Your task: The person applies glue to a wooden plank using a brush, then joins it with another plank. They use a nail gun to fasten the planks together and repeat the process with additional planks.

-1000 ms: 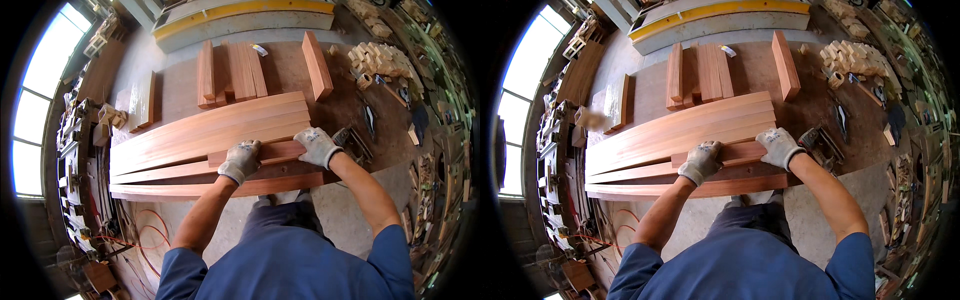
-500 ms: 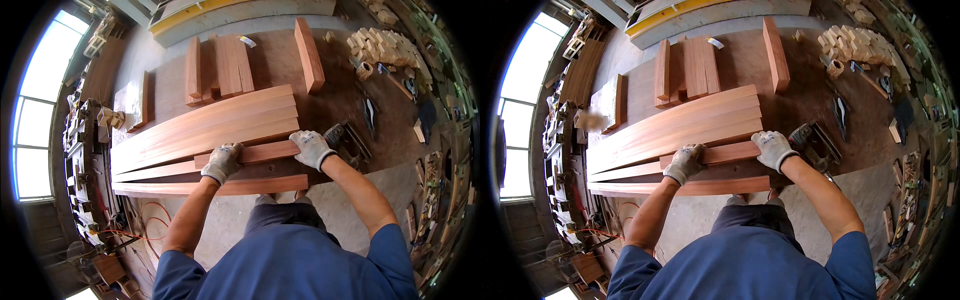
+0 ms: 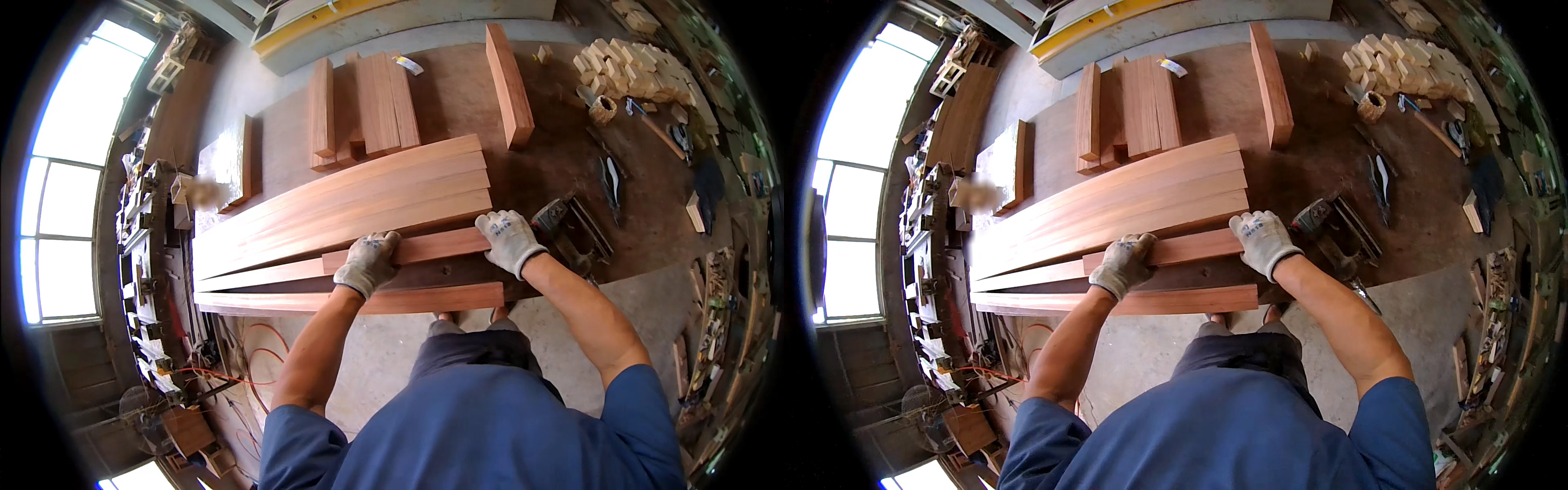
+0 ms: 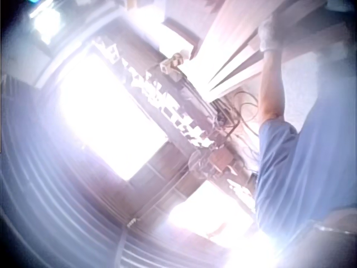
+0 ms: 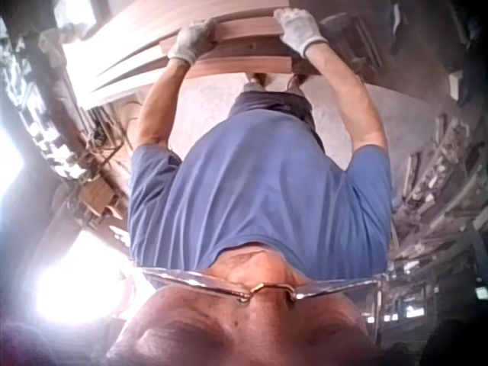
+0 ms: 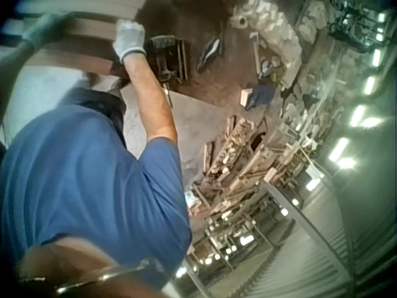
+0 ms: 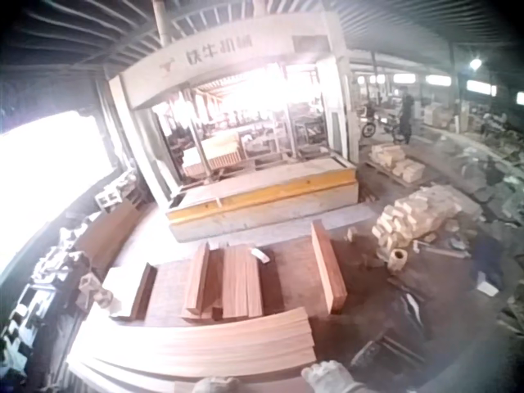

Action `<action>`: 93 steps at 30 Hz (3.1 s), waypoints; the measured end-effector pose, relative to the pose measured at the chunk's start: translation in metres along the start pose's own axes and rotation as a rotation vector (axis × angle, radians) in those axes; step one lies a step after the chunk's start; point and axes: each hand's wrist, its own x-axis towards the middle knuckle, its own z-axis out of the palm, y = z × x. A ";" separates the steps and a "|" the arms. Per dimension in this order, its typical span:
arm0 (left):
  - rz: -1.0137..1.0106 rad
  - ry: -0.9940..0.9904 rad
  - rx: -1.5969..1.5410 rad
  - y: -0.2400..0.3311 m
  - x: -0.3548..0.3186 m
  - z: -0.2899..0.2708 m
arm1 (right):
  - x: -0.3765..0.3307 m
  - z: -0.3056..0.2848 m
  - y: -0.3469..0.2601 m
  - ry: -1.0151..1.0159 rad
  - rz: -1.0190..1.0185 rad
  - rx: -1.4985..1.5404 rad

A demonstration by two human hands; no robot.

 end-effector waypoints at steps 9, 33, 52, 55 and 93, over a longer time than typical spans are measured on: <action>0.037 0.025 0.008 0.006 0.002 -0.008 | -0.002 0.002 0.005 0.051 0.012 0.031; 0.185 0.044 -0.110 0.144 0.082 0.014 | -0.143 0.065 0.105 0.082 0.674 0.035; 0.213 0.121 -0.120 0.149 0.083 0.020 | -0.121 0.051 0.122 0.013 0.636 0.116; 0.224 0.102 -0.152 0.147 0.081 0.018 | -0.134 0.008 0.127 0.171 0.559 0.322; 0.250 0.250 -0.155 0.157 0.088 0.022 | -0.081 -0.037 0.124 -0.098 0.114 0.586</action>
